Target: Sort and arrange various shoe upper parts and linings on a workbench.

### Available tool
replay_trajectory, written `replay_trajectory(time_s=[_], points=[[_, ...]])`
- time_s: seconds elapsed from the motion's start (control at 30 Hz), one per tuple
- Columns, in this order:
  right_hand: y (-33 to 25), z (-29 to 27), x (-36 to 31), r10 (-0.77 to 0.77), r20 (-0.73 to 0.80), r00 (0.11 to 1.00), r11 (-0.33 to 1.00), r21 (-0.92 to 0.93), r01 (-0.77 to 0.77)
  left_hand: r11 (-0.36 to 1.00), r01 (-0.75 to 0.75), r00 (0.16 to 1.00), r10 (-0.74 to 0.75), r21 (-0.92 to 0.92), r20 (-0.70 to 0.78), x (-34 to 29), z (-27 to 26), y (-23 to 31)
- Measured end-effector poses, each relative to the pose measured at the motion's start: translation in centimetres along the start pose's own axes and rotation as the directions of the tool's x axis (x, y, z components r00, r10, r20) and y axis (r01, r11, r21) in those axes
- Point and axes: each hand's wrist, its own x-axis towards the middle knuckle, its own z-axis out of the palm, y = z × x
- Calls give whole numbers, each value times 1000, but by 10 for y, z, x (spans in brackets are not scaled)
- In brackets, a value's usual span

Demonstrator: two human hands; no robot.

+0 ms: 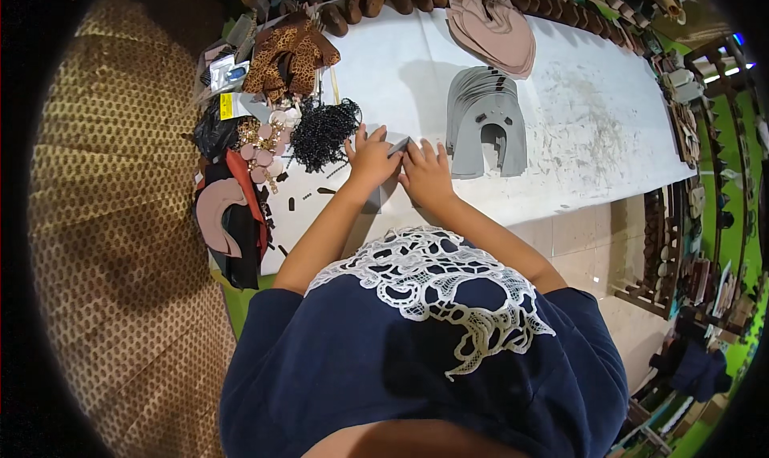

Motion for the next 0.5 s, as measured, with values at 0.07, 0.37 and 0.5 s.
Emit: replay_trajectory(time_s=[0.07, 0.37, 0.5], points=[[2, -5, -11, 73, 9, 997, 988, 135, -73, 1000, -7, 1000, 8, -30, 27, -11, -2, 5], [5, -6, -27, 102, 3, 995, 979, 176, -101, 996, -48, 998, 51, -73, 37, -18, -8, 11], [2, -3, -30, 100, 20, 995, 984, 143, -102, 997, -15, 986, 3, 70, 167, 7, -17, 14]])
